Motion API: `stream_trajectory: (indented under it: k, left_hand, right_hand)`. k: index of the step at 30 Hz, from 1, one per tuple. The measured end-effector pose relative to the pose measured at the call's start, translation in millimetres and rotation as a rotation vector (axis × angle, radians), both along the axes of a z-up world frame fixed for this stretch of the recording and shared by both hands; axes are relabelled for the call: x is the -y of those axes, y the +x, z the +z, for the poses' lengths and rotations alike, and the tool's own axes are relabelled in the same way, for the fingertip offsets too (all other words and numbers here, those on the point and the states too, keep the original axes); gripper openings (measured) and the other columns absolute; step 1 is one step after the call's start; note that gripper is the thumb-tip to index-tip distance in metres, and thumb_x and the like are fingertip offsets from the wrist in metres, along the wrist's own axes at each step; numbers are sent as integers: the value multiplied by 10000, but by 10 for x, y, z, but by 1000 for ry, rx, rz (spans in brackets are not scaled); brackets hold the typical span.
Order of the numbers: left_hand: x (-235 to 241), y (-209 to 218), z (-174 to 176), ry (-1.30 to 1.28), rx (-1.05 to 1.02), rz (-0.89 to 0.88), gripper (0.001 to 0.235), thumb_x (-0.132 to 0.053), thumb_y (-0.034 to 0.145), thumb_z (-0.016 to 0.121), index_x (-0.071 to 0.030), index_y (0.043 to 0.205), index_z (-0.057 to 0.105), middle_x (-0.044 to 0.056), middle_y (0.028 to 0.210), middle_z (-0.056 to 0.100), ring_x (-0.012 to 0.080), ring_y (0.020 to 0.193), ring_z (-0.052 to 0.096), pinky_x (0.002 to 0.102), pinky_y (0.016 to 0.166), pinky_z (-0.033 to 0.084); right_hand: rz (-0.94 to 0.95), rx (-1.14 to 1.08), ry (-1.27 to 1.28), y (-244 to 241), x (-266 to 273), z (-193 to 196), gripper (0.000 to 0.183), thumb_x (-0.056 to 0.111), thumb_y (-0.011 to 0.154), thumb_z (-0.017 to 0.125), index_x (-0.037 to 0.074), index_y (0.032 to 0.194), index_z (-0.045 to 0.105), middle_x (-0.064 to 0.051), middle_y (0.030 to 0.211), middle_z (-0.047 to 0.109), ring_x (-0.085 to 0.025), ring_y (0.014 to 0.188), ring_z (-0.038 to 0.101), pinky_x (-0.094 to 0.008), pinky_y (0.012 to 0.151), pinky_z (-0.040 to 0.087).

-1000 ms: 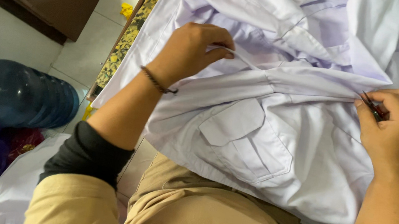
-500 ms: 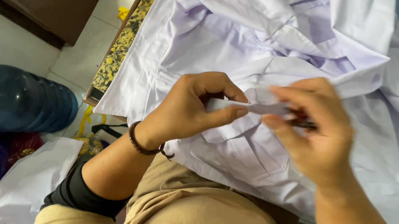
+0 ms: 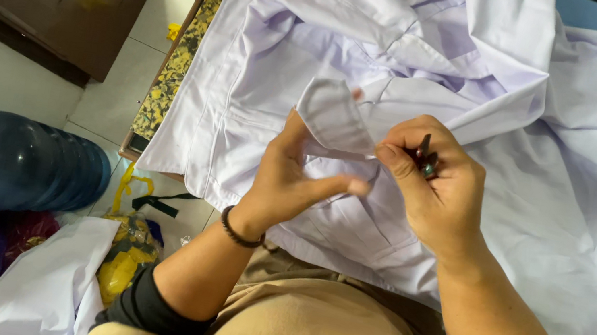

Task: The person uses a seam ripper to cut and remove loose threads from a white shirt laid out on a blue surface. They work along the seams and edges of the garment, pulling away the cut threads as they go.

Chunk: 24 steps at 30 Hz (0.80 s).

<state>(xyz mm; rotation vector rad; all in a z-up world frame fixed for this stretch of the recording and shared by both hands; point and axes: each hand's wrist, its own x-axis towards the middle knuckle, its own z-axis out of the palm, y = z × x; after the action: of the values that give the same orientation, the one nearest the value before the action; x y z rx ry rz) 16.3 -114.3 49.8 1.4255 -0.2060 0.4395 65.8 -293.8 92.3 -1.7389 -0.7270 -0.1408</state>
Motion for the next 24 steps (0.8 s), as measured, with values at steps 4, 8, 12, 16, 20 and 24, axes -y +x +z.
stream_trajectory:
  k: [4, 8, 12, 16, 20, 24]
  left_hand:
    - [156, 73, 118, 134, -50, 91, 155, -223, 870, 842, -175, 1001, 774, -10, 931, 750, 128, 926, 742, 290, 895, 559]
    - [211, 18, 143, -7, -168, -2, 124, -224, 898, 814, -114, 926, 761, 14, 814, 749, 76, 814, 713, 257, 790, 584]
    - [248, -17, -62, -293, -313, -51, 159, -157, 935, 776, -3, 931, 737, 119, 778, 750, 123, 780, 720, 311, 725, 623]
    - [246, -19, -223, -444, -375, -52, 179, -137, 976, 726, 41, 985, 707, 140, 845, 762, 157, 853, 731, 373, 779, 636]
    - [282, -19, -275, -492, -379, -45, 201, -147, 979, 723, 50, 1002, 689, 148, 854, 754, 177, 876, 736, 388, 782, 633]
    - [294, -16, -285, -512, -370, -58, 194, -139, 982, 717, 53, 995, 689, 142, 836, 745, 171, 866, 730, 385, 784, 631]
  right_hand:
    - [-12, 13, 89, 46, 42, -122, 168, 28, 1020, 694, -11, 859, 671, -122, 785, 642, -133, 658, 495, -283, 632, 457]
    - [-15, 17, 97, 44, 80, -156, 172, 53, 1043, 648, -12, 883, 649, -105, 766, 591, -140, 641, 452, -264, 619, 436]
    - [-22, -6, 117, 3, 59, -175, 180, 66, 1071, 595, -15, 912, 623, -96, 750, 558, -134, 624, 447, -252, 584, 421]
    - [95, -282, 216, -59, 144, -126, 559, 400, 1101, 402, -81, 1373, 485, -128, 1050, 587, -86, 817, 459, -182, 612, 348]
    - [14, -1, 21, -59, 167, -201, 309, 83, 1074, 525, -146, 1249, 637, -226, 1032, 637, -263, 909, 647, -304, 717, 523]
    - [-83, 123, -53, -144, 81, -193, 238, 134, 1032, 637, -57, 1154, 711, -152, 977, 670, -241, 801, 623, -327, 735, 528]
